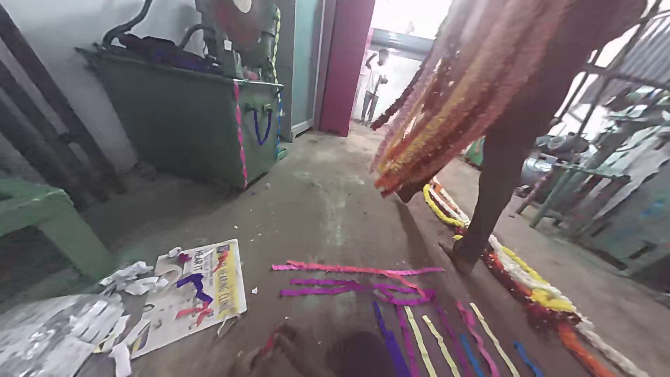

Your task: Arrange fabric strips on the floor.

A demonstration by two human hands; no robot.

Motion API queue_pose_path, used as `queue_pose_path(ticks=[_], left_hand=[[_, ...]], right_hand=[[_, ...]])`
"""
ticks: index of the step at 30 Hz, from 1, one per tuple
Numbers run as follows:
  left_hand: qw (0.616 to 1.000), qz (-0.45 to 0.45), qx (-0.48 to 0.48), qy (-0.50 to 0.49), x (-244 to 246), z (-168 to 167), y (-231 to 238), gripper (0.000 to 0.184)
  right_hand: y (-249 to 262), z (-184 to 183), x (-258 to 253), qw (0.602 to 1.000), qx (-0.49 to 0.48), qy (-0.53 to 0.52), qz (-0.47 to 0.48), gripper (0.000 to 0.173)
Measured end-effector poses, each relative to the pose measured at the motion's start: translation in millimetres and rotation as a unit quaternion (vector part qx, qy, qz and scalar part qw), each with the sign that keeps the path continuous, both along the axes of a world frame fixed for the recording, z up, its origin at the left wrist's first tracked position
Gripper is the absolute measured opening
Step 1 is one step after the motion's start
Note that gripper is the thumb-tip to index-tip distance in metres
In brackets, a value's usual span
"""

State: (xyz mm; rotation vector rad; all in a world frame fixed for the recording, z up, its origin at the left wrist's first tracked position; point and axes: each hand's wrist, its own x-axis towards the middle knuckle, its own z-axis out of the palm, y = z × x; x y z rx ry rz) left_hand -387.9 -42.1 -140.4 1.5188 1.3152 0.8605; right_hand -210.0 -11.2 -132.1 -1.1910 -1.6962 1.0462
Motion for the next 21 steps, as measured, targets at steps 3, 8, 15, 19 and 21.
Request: queue_pose_path(ticks=[3,8,15,19,21], left_hand=[[0.999,0.023,-0.022,-0.002,1,3,0,0.031],[0.998,0.049,-0.023,0.016,2,1,2,0.035],[0.996,0.063,-0.063,-0.023,1,10,-2,0.027],[0.994,0.058,-0.089,-0.034,1,28,-13,0.03],[0.992,0.035,-0.118,-0.031,-3,22,-6,0.029]], right_hand=[[-3,5,-2,1.0,-0.026,0.005,-0.005,0.03],[0,-6,-2,0.998,-0.056,0.007,-0.034,0.033],[-13,18,-9,0.985,-0.137,0.056,-0.092,0.033],[-12,8,0,0.992,-0.099,0.034,-0.071,0.033],[-16,18,0,0.994,-0.087,0.046,-0.046,0.03]])
